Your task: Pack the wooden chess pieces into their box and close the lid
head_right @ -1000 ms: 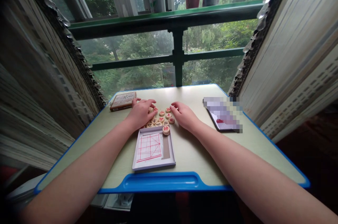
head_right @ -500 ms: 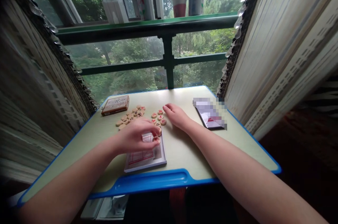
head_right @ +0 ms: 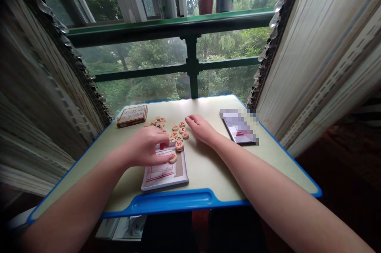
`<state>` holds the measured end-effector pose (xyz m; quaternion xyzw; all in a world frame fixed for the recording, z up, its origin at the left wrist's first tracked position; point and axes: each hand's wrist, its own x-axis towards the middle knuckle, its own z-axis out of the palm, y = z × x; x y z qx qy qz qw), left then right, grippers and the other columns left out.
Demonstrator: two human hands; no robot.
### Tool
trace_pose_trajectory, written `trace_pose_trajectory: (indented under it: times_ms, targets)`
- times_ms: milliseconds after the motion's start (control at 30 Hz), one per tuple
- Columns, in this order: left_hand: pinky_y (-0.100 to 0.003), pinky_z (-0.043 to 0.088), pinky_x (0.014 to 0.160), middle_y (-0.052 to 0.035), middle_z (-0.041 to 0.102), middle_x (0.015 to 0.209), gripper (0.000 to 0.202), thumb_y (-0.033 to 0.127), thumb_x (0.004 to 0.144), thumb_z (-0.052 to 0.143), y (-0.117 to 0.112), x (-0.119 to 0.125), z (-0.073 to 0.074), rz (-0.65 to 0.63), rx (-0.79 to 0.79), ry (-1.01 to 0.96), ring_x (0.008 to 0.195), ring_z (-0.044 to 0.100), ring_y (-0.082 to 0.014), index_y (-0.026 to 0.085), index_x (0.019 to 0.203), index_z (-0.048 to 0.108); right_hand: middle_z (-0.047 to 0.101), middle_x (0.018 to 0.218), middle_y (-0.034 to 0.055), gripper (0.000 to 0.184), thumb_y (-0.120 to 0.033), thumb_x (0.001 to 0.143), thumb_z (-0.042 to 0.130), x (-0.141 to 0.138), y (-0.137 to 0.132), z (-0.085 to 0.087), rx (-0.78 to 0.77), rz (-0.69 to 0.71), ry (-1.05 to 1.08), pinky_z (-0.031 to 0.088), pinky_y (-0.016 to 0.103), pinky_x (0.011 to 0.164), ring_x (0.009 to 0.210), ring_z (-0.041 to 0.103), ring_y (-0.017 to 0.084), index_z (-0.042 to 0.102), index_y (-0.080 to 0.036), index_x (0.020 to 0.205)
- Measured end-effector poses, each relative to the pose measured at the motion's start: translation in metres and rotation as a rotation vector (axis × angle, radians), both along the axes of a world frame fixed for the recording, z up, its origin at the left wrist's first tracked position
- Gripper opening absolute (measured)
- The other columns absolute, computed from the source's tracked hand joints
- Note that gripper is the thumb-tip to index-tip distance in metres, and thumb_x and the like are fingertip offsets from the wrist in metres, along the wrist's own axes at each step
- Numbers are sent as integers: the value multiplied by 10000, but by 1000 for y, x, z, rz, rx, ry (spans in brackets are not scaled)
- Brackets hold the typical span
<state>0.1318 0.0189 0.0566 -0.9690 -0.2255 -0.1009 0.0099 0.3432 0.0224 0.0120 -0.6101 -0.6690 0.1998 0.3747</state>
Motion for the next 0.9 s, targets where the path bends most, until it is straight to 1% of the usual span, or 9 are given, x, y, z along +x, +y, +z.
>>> trace_pose_trajectory:
  times_ms: [100, 200, 333, 467, 533, 667, 900]
  targets:
    - [-268, 292, 543, -24, 579, 549, 343, 494, 721, 571, -2, -1, 2, 48, 22, 51, 541, 505, -136, 177, 589, 588, 639, 1077, 121, 375, -370, 923, 366, 0, 0, 0, 0, 12, -39, 401, 332, 921, 1011, 573, 198, 632, -128, 1029]
    - [-266, 282, 528, -19, 599, 564, 315, 478, 722, 574, -4, 2, 0, 22, -4, 88, 534, 511, -132, 184, 618, 619, 638, 1065, 120, 362, -363, 920, 382, 0, 0, 0, 1, 19, -68, 396, 326, 927, 1018, 568, 197, 640, -129, 1019]
    - [-270, 275, 512, -22, 616, 566, 280, 454, 710, 586, -6, 7, -7, 4, -50, 151, 542, 532, -144, 193, 627, 646, 643, 1058, 108, 351, -359, 924, 384, 0, 0, 0, 2, 21, -77, 401, 311, 921, 1010, 570, 186, 642, -141, 1017]
    - [-266, 280, 511, -19, 619, 567, 248, 385, 768, 531, -5, 8, -11, -18, -68, 138, 544, 536, -140, 207, 646, 653, 644, 1055, 108, 347, -350, 927, 380, 0, 0, 0, 3, 24, -85, 402, 308, 914, 1007, 571, 185, 641, -137, 1014]
    - [-262, 289, 512, -16, 624, 577, 230, 371, 774, 530, -4, 7, -12, -31, -86, 129, 546, 538, -138, 211, 669, 657, 645, 1055, 108, 339, -343, 925, 386, -1, 0, 0, 1, 27, -86, 401, 308, 914, 1011, 569, 185, 640, -136, 1013]
    - [-265, 293, 508, -19, 618, 576, 241, 364, 782, 527, -3, 7, -12, -54, -98, 110, 539, 535, -133, 195, 648, 635, 644, 1070, 95, 318, -339, 922, 398, -1, 0, -1, 9, 32, -73, 398, 306, 921, 1026, 563, 179, 628, -151, 1037]
    - [-268, 261, 487, -17, 594, 551, 289, 365, 810, 498, -3, 8, -12, -61, -114, 113, 497, 489, -118, 183, 605, 588, 632, 1097, 110, 330, -336, 921, 397, -3, 0, -1, 6, 34, -68, 384, 315, 937, 1044, 551, 189, 617, -136, 1066]
